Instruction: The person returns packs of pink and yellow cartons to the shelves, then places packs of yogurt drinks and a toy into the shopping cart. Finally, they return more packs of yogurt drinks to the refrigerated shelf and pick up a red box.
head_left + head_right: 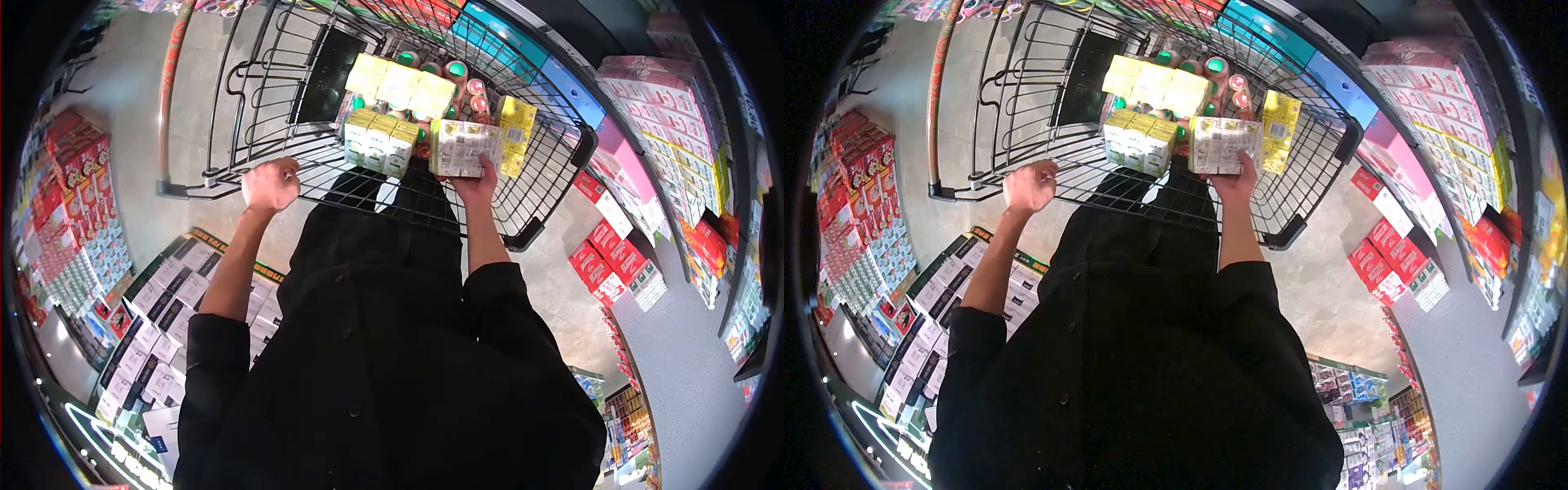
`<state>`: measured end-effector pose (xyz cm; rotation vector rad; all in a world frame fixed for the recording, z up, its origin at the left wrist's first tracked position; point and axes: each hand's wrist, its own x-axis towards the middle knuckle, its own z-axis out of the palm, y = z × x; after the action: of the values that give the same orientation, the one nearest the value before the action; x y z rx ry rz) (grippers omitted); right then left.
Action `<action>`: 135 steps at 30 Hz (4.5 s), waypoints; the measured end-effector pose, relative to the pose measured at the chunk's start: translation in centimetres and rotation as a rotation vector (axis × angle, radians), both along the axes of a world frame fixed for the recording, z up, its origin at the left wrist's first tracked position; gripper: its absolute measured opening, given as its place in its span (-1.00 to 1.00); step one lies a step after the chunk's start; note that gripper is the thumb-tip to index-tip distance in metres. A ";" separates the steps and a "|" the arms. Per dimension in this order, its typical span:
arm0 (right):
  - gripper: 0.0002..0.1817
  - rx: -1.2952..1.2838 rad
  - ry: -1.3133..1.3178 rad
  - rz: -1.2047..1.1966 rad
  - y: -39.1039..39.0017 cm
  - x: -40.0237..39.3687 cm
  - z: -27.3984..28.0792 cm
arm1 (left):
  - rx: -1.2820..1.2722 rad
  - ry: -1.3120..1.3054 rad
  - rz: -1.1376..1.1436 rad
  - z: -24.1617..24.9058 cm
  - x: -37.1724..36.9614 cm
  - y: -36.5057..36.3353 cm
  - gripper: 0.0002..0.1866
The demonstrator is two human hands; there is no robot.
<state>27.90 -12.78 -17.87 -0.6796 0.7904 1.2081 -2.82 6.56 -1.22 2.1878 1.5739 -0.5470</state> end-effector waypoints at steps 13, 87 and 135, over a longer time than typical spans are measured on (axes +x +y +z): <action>-0.42 -0.702 -0.651 0.230 4.0 3.0 3.6 | 0.061 -0.079 -0.014 0.0 -0.3 -0.4 -0.84; -0.01 -0.676 -2.204 1.587 25.1 29.2 17.3 | 0.163 -0.209 -0.034 -0.3 -0.7 -0.5 -0.82; -0.80 -0.812 -1.708 1.342 -9.9 -1.0 10.8 | -0.365 0.019 -0.224 -2.8 -0.2 3.5 -0.70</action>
<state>26.92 -22.71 -7.09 -2.6101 -0.9203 0.7756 -3.03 10.10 -4.02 2.0862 1.1345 -0.8517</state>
